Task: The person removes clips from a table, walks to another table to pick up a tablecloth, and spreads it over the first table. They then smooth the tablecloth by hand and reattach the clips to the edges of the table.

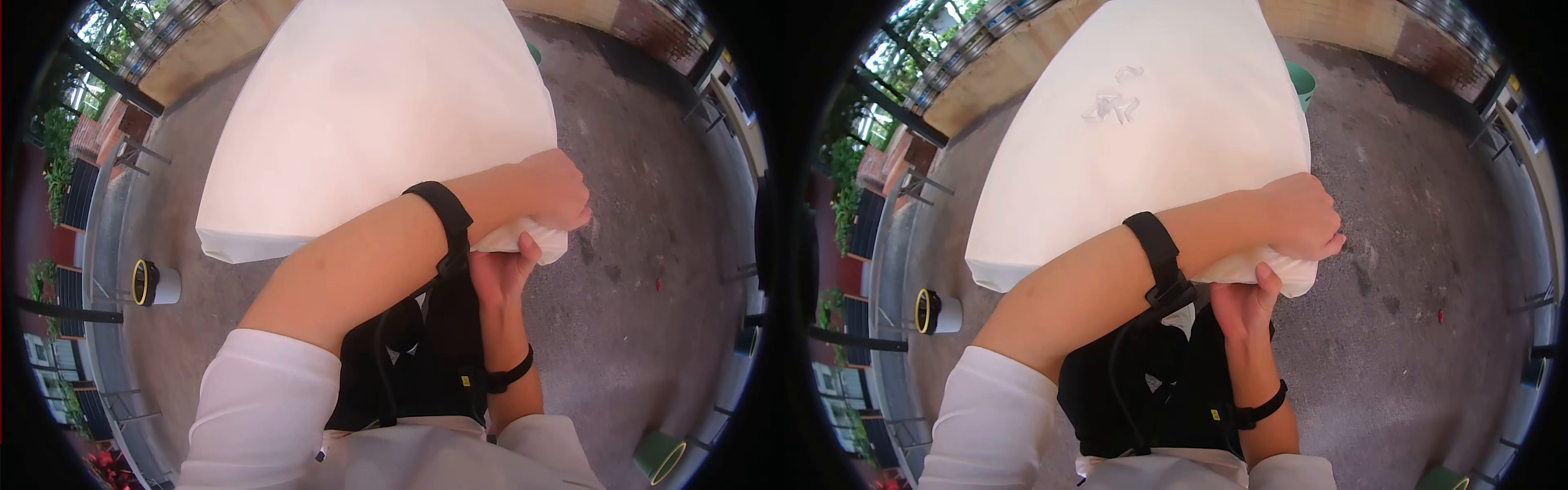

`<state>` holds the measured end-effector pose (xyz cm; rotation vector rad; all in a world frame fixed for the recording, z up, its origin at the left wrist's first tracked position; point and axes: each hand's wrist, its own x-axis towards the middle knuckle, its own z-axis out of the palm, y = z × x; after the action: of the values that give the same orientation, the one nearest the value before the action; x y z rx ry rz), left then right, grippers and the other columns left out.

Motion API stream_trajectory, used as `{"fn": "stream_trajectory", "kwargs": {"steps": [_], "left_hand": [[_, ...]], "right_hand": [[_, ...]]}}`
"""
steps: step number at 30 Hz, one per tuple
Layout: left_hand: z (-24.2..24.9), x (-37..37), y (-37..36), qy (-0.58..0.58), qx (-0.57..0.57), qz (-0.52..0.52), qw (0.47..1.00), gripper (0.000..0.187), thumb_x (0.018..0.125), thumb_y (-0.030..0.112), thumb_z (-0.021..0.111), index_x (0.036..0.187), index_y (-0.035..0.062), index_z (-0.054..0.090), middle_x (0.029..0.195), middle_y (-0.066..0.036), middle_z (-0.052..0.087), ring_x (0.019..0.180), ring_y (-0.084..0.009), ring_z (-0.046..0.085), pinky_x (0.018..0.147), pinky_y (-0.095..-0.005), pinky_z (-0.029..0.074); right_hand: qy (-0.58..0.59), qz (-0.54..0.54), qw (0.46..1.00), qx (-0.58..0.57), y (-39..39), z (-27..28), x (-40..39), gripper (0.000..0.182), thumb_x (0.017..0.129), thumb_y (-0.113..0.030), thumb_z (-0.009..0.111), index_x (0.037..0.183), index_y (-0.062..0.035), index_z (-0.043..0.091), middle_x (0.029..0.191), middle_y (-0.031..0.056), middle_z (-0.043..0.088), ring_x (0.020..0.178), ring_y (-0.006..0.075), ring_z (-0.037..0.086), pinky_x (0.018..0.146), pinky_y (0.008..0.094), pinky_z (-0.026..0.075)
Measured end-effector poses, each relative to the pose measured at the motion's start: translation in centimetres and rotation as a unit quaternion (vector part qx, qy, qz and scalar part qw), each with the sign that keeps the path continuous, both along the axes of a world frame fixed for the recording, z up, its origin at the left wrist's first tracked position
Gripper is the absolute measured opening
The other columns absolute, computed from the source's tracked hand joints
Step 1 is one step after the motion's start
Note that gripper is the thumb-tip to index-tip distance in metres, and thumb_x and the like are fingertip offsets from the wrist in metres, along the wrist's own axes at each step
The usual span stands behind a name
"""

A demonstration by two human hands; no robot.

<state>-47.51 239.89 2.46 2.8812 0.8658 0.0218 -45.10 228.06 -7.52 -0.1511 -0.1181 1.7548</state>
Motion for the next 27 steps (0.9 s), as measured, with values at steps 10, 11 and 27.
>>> {"fn": "stream_trajectory", "kwargs": {"steps": [10, 11, 27], "left_hand": [[-0.8, 0.0, 0.2, -0.050, 0.024, -0.014, 0.998, 0.051, 0.091, 0.036, 0.044, 0.059, 0.0035, 0.067, 0.061, -0.017, 0.063, 0.061, -0.0364, 0.062, 0.065, -0.0466, 0.049], [-0.8, -0.1, 0.2, -0.057, 0.023, -0.013, 0.998, 0.053, 0.092, 0.037, 0.043, 0.059, 0.0033, 0.067, 0.060, -0.017, 0.063, 0.060, -0.0367, 0.062, 0.065, -0.0466, 0.049], [4.7, -11.4, 1.7, -0.186, 0.224, 0.272, 0.917, 0.010, 0.086, 0.017, 0.059, 0.086, 0.0085, 0.064, 0.089, -0.005, 0.066, 0.094, -0.0264, 0.060, 0.083, -0.0434, 0.047]], "right_hand": [[-0.011, -0.014, 1.000, -0.011, 0.1, 0.3, -0.3, 0.071, 0.075, -0.021, 0.072, 0.139, -0.0105, 0.042, 0.137, 0.0042, 0.051, 0.130, 0.0229, 0.045, 0.114, 0.0418, 0.032], [-0.012, -0.013, 1.000, -0.010, 0.2, 0.4, -0.3, 0.071, 0.075, -0.021, 0.072, 0.138, -0.0104, 0.042, 0.136, 0.0042, 0.051, 0.130, 0.0228, 0.045, 0.114, 0.0418, 0.032], [-0.021, 0.003, 1.000, -0.008, -0.5, 0.1, 0.2, 0.070, 0.079, -0.020, 0.069, 0.142, -0.0112, 0.039, 0.138, 0.0034, 0.051, 0.127, 0.0213, 0.048, 0.109, 0.0409, 0.039]]}}
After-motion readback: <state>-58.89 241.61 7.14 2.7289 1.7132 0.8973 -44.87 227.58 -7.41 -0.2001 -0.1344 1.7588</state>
